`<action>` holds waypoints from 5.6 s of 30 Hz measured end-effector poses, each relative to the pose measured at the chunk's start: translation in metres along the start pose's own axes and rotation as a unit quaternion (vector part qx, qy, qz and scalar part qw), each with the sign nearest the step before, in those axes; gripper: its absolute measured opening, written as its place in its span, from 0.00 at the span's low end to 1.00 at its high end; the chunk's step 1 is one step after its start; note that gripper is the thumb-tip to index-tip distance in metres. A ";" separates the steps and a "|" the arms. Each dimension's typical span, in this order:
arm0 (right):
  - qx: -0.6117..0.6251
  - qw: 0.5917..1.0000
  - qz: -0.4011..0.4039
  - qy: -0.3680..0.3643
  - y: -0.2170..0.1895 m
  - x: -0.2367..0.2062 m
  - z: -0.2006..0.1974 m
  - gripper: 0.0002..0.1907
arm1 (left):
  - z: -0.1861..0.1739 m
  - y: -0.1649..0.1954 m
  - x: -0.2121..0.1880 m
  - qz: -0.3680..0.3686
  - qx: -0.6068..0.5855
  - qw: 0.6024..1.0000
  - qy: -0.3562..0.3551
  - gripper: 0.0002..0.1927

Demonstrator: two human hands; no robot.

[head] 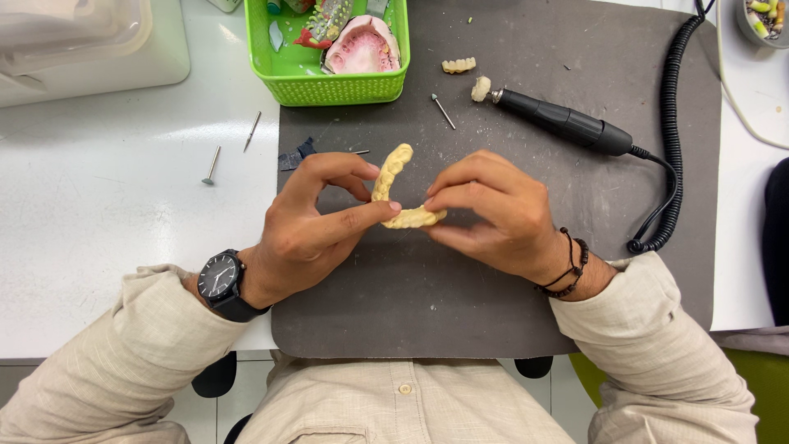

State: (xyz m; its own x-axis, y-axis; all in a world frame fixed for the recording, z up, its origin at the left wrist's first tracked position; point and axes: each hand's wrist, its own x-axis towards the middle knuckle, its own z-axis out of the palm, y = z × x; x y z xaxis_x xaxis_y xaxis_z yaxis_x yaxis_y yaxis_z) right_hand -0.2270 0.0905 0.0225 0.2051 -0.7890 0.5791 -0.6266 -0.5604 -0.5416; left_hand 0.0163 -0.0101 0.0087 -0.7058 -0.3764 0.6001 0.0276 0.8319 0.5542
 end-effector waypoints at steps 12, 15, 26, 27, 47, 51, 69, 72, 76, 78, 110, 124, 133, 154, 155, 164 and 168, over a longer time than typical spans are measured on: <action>-0.049 0.996 -0.079 0.015 -0.004 0.001 0.001 0.16 | 0.000 0.005 0.006 -0.023 -0.104 0.994 -0.007 0.31; -0.059 0.992 -0.111 -0.005 -0.009 -0.001 -0.001 0.13 | 0.005 0.007 0.006 -0.026 -0.091 0.995 0.022 0.32; -0.041 0.993 -0.109 -0.005 -0.008 -0.001 0.002 0.11 | 0.007 0.009 0.003 0.011 -0.108 0.994 0.018 0.31; -0.042 0.993 -0.108 -0.004 -0.008 -0.001 0.002 0.12 | 0.007 0.010 0.004 0.015 -0.105 0.994 0.018 0.31; -0.032 0.993 -0.111 -0.021 -0.006 -0.002 0.000 0.14 | 0.003 0.010 0.006 0.045 -0.089 0.995 0.023 0.30; -0.040 0.993 -0.110 -0.025 -0.005 -0.004 0.003 0.15 | 0.002 0.009 0.006 0.076 -0.075 0.994 0.020 0.30; 0.079 0.995 0.049 0.035 -0.009 -0.004 0.007 0.22 | 0.002 0.012 0.007 -0.021 -0.049 0.998 0.041 0.30; 0.154 0.984 0.089 0.026 -0.007 -0.004 0.008 0.22 | 0.001 0.011 0.007 -0.064 -0.056 0.996 0.024 0.30; 0.076 0.995 0.060 0.032 -0.007 -0.006 0.007 0.20 | 0.003 0.010 0.004 -0.114 -0.073 0.990 0.025 0.30; 0.046 0.998 0.039 0.032 -0.006 -0.007 0.005 0.19 | 0.004 0.009 0.003 -0.123 -0.087 0.988 0.027 0.30; 0.123 0.982 0.136 0.051 0.001 -0.002 0.007 0.18 | 0.004 0.010 0.010 -0.099 -0.071 0.993 -0.013 0.20; 0.486 0.756 0.400 -0.177 -0.002 -0.017 0.025 0.18 | 0.008 0.010 -0.002 -0.034 -0.038 0.999 0.000 0.18; 0.473 0.796 0.374 -0.053 0.007 -0.008 0.016 0.13 | 0.001 0.010 0.007 -0.018 -0.047 0.998 0.022 0.22; 0.067 0.995 0.066 -0.027 -0.011 -0.002 0.011 0.22 | 0.004 0.011 -0.002 -0.023 0.013 0.999 0.034 0.23; 0.068 0.995 0.064 -0.026 -0.011 -0.002 0.011 0.22 | 0.003 0.011 -0.002 -0.019 0.012 0.999 0.033 0.23; 0.066 0.995 0.065 -0.032 -0.010 -0.003 0.012 0.23 | 0.004 0.011 -0.002 -0.029 0.003 0.999 0.024 0.23; 0.037 0.998 0.046 -0.015 -0.007 -0.003 0.010 0.23 | 0.006 0.012 -0.002 -0.037 -0.004 0.999 0.030 0.23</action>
State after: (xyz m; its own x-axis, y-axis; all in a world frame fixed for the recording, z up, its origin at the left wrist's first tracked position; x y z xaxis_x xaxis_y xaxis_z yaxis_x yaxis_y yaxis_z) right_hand -0.2153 0.0940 0.0189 0.1722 -0.8445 0.5071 -0.5862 -0.5015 -0.6362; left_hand 0.0139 0.0024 0.0109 -0.6632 -0.4597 0.5906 -0.0161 0.7977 0.6028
